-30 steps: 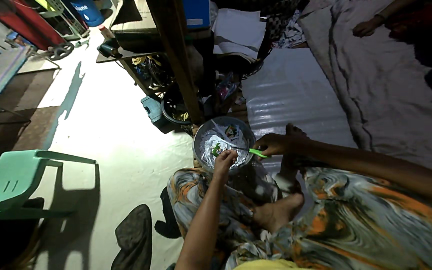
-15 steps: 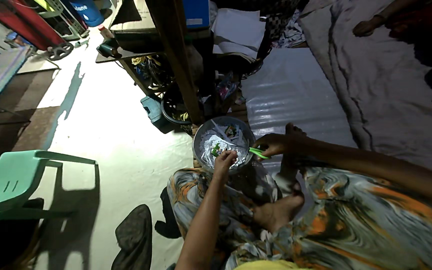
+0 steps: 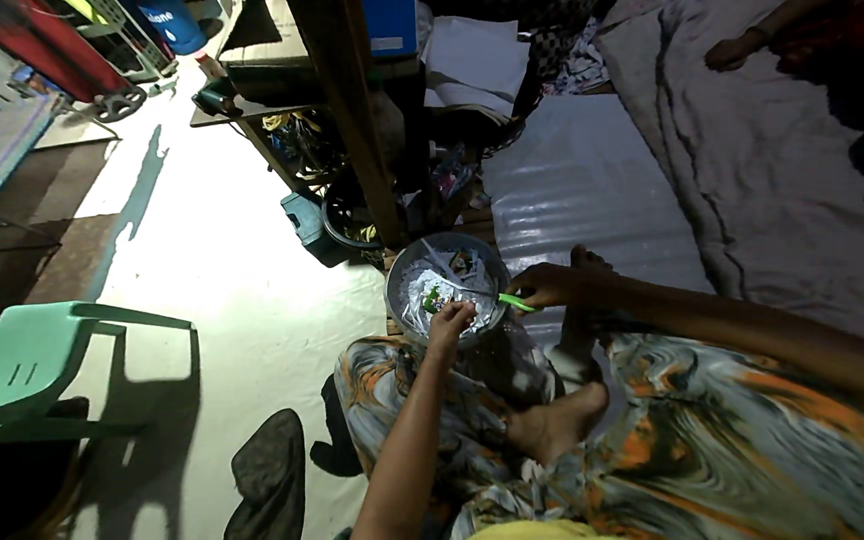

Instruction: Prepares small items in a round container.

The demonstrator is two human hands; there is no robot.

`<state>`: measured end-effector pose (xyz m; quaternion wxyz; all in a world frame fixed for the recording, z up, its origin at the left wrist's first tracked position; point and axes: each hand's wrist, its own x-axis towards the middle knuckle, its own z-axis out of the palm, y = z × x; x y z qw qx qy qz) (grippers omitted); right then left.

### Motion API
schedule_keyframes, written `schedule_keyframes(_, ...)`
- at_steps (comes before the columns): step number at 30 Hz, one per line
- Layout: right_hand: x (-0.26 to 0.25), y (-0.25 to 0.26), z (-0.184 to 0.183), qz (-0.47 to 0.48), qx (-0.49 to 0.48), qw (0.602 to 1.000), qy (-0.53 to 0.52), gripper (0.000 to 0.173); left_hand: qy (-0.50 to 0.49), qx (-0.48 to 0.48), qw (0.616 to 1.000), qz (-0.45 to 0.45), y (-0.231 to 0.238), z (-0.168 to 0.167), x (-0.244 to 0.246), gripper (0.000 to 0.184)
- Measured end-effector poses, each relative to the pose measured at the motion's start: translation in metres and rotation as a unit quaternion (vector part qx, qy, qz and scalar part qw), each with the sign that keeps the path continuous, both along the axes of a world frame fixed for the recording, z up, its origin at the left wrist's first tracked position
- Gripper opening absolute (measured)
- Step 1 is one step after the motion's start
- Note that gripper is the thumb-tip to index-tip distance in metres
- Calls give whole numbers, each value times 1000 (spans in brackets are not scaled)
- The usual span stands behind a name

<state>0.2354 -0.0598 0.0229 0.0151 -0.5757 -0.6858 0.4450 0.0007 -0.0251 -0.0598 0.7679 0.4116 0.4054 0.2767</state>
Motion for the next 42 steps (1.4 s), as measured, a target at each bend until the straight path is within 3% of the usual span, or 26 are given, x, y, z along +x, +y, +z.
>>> schedule_keyframes(5, -5, 1, 3, 4, -41, 999, -12, 35, -6, -4, 1000, 4, 0, 2, -1, 8)
schedule_keyframes(13, -2, -1, 9, 19, 2, 999, -32, 26, -10, 1, 1000, 3, -1, 0, -1, 9)
schedule_keyframes(20, -1, 2, -2, 26, -43, 999, -19, 31, -7, -4, 1000, 5, 0, 0, -1, 8)
schedule_keyframes(34, -4, 1, 2, 21, -43, 999, -24, 37, -7, 1, 1000, 5, 1, -1, -1, 9)
schedule_keyframes(42, -2, 0, 2, 26, -35, 999, -27, 28, 1, 6, 1000, -3, -1, 1, -1, 8)
